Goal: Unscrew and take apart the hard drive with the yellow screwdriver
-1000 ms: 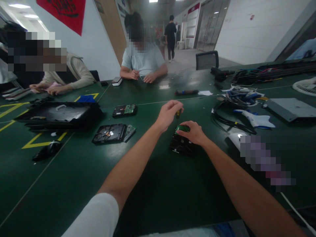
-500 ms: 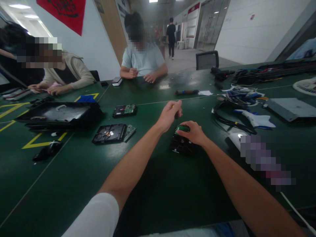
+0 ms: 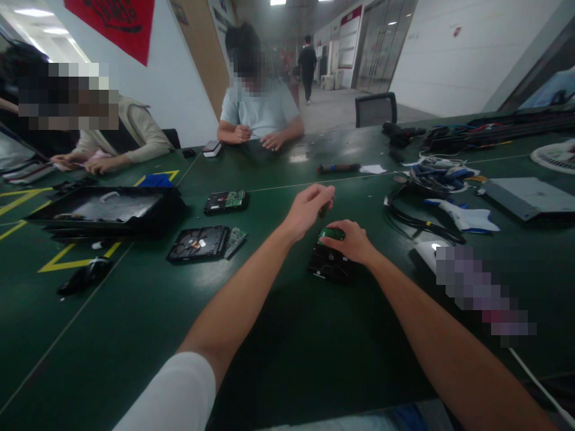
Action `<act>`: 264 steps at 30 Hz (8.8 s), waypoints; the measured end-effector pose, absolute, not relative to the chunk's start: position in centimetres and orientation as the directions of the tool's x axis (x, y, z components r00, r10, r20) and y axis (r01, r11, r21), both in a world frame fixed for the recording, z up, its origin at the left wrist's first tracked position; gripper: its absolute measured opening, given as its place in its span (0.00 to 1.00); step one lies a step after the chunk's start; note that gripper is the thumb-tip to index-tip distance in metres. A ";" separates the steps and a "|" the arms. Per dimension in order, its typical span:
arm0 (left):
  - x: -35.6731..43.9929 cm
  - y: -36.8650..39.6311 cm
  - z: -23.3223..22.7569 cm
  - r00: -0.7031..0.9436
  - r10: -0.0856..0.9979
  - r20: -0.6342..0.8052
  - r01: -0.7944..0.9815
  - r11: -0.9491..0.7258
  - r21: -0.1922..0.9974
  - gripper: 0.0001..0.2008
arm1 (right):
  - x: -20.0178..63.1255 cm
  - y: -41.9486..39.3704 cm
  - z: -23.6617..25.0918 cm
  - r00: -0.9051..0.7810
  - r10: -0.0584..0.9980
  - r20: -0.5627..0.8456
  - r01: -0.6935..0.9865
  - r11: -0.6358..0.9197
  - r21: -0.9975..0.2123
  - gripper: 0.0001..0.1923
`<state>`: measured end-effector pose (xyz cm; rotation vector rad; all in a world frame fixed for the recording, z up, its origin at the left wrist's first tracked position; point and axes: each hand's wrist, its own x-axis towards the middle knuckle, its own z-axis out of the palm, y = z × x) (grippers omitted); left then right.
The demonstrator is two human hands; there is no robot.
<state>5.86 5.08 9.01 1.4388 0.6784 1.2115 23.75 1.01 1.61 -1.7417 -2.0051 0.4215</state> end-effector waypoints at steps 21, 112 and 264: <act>6.3 5.3 8.3 0.270 0.909 0.317 -0.202 -0.268 0.942 0.23 | 23.8 1.0 1.5 -0.107 0.982 0.157 0.850 0.173 -0.498 0.23; 5.4 5.5 9.0 0.320 0.920 0.226 -0.233 -0.154 0.960 0.17 | 23.8 1.1 1.3 -0.100 0.986 0.135 0.849 0.155 -0.505 0.25; 5.5 6.1 8.7 0.239 0.878 0.415 -0.135 -0.393 0.910 0.16 | 23.7 1.1 1.4 -0.098 0.985 0.145 0.848 0.158 -0.506 0.23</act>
